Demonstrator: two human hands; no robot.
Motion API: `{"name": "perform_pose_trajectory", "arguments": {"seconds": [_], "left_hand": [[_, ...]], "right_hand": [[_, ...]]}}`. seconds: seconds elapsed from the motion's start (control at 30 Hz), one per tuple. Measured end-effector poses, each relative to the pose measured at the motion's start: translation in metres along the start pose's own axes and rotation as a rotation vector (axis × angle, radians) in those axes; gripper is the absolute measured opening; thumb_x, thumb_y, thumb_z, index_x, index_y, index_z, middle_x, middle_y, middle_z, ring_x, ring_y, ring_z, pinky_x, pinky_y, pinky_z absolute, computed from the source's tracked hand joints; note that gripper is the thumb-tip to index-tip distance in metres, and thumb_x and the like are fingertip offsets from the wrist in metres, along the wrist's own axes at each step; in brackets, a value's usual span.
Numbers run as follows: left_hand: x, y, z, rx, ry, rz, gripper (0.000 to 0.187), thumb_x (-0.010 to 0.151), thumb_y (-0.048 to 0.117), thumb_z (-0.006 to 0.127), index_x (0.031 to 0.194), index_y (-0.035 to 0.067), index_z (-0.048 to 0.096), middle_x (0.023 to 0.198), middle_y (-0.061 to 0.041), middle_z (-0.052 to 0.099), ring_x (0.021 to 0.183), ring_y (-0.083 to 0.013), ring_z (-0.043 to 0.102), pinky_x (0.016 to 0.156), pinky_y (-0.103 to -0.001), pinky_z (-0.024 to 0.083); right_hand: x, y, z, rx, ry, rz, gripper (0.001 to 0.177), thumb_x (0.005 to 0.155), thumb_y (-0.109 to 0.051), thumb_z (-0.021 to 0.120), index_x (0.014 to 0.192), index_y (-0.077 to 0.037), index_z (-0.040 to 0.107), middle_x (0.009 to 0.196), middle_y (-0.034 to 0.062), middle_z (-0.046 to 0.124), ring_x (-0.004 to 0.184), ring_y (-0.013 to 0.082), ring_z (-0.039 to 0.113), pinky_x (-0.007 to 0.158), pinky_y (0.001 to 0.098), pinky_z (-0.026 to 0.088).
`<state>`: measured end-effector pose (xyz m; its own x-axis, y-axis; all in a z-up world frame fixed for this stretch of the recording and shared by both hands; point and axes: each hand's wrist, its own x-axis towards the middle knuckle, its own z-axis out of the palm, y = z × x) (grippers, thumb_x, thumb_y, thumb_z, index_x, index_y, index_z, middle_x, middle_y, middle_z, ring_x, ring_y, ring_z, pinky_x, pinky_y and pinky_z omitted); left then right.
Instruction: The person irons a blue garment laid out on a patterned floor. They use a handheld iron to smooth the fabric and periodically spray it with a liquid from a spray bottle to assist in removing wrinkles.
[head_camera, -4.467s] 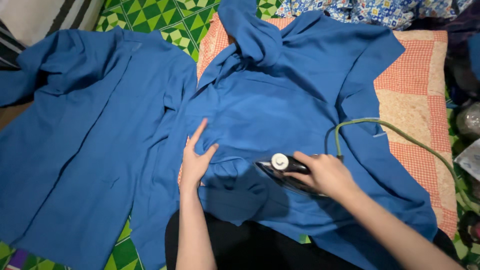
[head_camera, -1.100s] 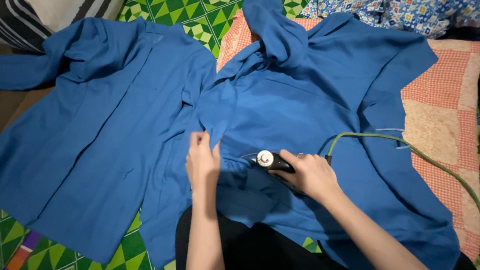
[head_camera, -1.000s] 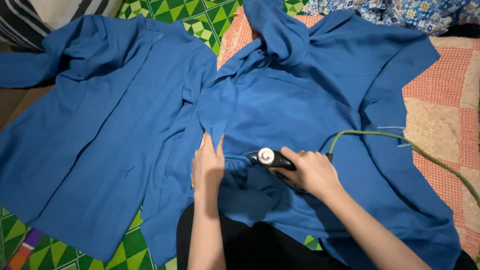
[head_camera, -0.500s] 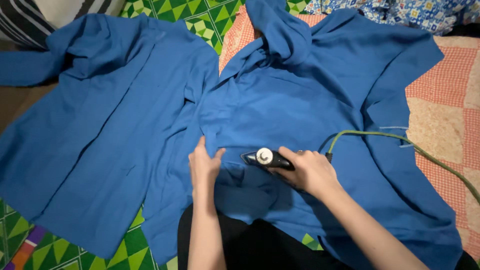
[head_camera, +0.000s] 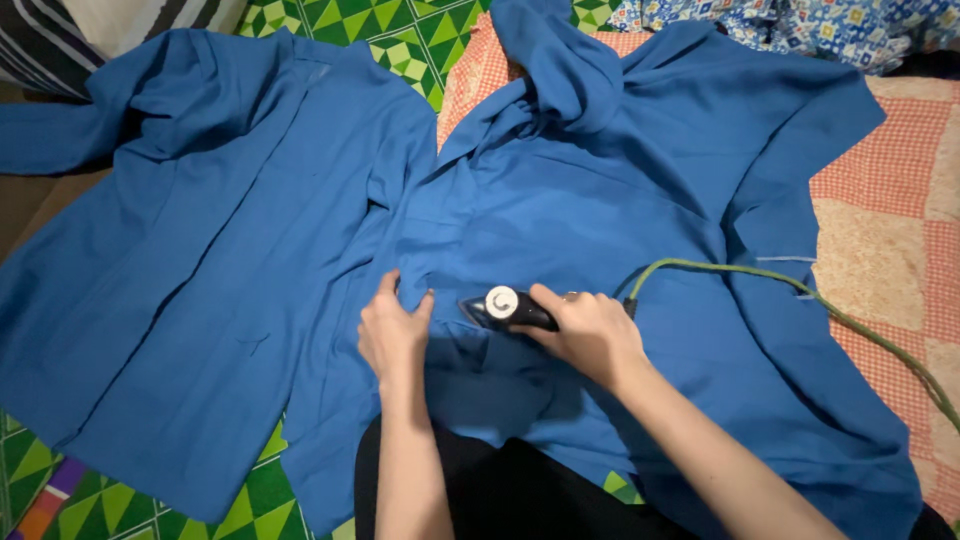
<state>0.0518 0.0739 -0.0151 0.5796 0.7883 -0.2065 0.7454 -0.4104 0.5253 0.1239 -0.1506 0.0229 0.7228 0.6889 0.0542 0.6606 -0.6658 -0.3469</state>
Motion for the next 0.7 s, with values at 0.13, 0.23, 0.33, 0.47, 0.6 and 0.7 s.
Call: {"name": "perform_pose_trajectory", "arguments": {"seconds": [0.13,0.23,0.33,0.47,0.6,0.7], "left_hand": [[0.004,-0.007,0.003,-0.027,0.070,0.038,0.062,0.074,0.038,0.086,0.129,0.016,0.068,0.124,-0.013,0.072,0.110,-0.0412,0.068,0.088,-0.052,0.055],[0.007,-0.011,0.000,-0.078,0.022,0.031,0.060,0.074,0.038,0.088,0.126,0.014,0.069,0.118,-0.015,0.073,0.109,-0.0388,0.069,0.089,-0.049,0.054],[0.006,-0.020,-0.007,-0.244,-0.059,0.095,0.049,0.078,0.029,0.083,0.122,0.010,0.071,0.108,-0.013,0.079,0.103,-0.0328,0.075,0.088,-0.042,0.058],[0.005,-0.024,-0.005,-0.262,-0.016,0.152,0.048,0.074,0.015,0.080,0.120,0.007,0.070,0.104,-0.014,0.078,0.098,-0.0326,0.075,0.085,-0.041,0.057],[0.007,-0.021,-0.007,-0.254,0.051,0.176,0.047,0.076,0.009,0.078,0.122,0.010,0.071,0.103,-0.013,0.078,0.097,-0.0330,0.075,0.084,-0.042,0.057],[0.010,-0.018,-0.009,-0.256,0.068,0.163,0.046,0.076,0.007,0.078,0.122,0.012,0.071,0.102,-0.011,0.079,0.096,-0.0319,0.075,0.084,-0.042,0.057]], "right_hand": [[0.009,-0.001,0.001,-0.014,-0.040,-0.022,0.043,0.085,-0.052,0.074,0.107,-0.017,0.063,0.069,0.0171,0.070,0.062,0.0426,0.069,0.052,0.0517,0.055],[0.014,-0.010,0.007,0.024,0.037,-0.025,0.042,0.086,-0.052,0.074,0.102,-0.015,0.062,0.070,0.0150,0.071,0.063,0.0418,0.069,0.055,0.0518,0.054],[0.016,-0.010,0.004,0.014,-0.007,-0.094,0.044,0.083,-0.053,0.075,0.103,-0.016,0.064,0.066,0.0158,0.069,0.061,0.0425,0.067,0.055,0.0514,0.054],[0.023,-0.011,0.005,0.059,0.001,-0.090,0.043,0.084,-0.051,0.075,0.104,-0.014,0.063,0.068,0.0145,0.070,0.062,0.0414,0.068,0.054,0.0508,0.054],[0.028,-0.015,0.007,0.052,0.008,-0.129,0.042,0.083,-0.051,0.076,0.102,-0.016,0.064,0.068,0.0133,0.070,0.061,0.0405,0.068,0.053,0.0502,0.053],[0.028,-0.024,0.015,-0.023,0.159,-0.173,0.042,0.084,-0.051,0.076,0.102,-0.015,0.064,0.067,0.0127,0.069,0.058,0.0382,0.067,0.052,0.0482,0.053]]}}
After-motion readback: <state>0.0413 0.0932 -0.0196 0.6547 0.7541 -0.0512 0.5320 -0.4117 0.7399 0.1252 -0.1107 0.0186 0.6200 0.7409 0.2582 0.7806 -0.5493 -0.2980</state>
